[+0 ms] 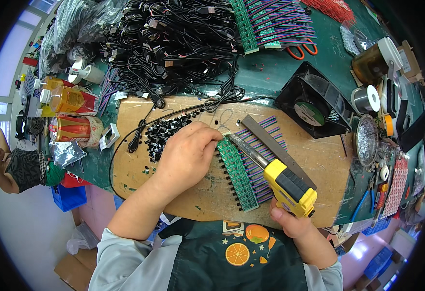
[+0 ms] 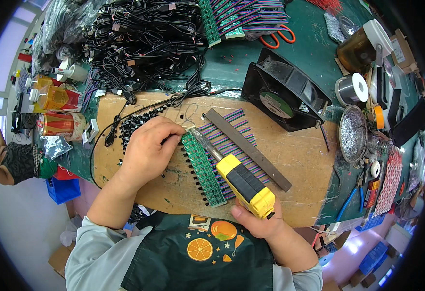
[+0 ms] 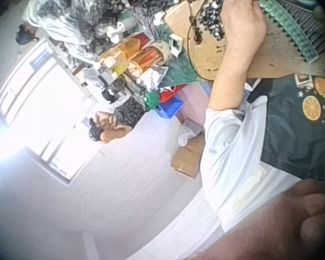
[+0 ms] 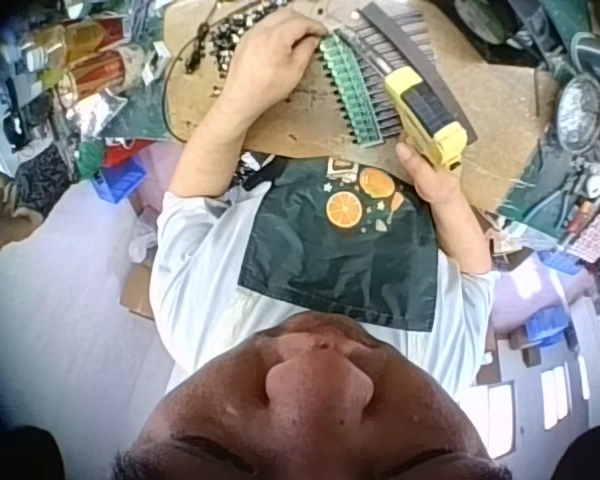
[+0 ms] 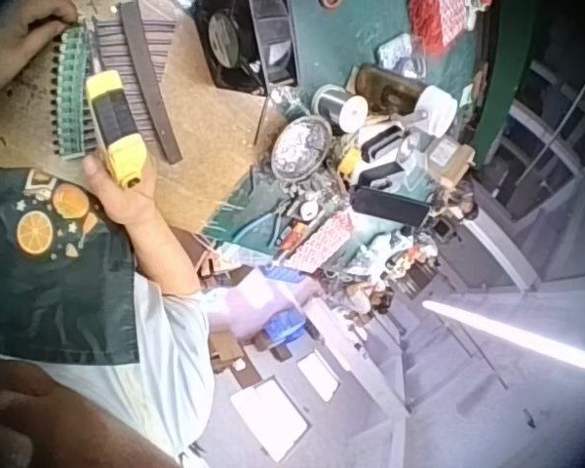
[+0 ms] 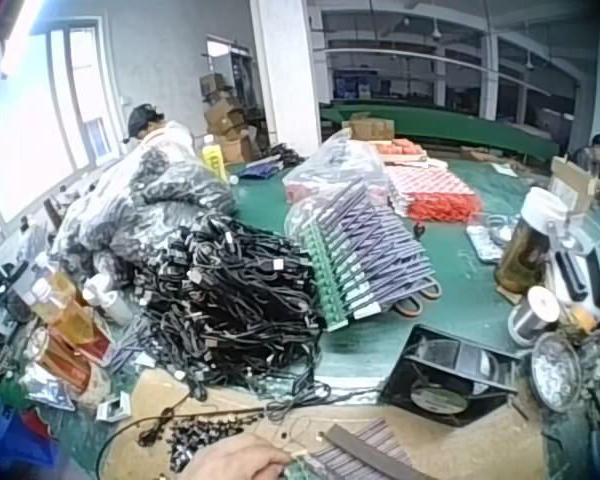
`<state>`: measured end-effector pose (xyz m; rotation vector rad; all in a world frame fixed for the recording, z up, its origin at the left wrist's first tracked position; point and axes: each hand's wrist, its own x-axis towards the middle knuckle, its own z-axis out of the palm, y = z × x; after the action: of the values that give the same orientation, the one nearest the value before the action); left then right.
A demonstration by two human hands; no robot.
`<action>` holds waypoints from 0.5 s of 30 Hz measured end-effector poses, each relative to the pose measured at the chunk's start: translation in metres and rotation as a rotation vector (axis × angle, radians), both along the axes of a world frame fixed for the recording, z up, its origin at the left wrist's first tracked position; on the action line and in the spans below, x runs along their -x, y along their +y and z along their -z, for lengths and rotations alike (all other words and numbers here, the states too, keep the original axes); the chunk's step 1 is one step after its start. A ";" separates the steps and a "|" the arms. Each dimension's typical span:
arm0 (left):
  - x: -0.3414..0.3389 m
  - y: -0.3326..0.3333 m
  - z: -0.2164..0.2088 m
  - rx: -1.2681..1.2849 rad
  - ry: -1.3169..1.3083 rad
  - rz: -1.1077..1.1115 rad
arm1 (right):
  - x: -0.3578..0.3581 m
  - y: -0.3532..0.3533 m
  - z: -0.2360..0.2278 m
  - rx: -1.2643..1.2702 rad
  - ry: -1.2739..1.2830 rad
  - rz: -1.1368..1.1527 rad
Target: The person solders circuit boards using a soldering tool, pours electronic components from a bag onto the table, and solders the components onto the boards.
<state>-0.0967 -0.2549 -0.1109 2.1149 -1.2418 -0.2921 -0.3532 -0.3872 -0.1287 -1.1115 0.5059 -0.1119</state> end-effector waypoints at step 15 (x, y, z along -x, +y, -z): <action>0.001 -0.001 -0.001 0.002 0.019 -0.019 | 0.002 0.000 0.004 0.103 0.028 -0.025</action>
<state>-0.0980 -0.2561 -0.1094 2.1165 -1.2102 -0.3021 -0.3552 -0.3869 -0.1327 -1.2214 0.5155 -0.1023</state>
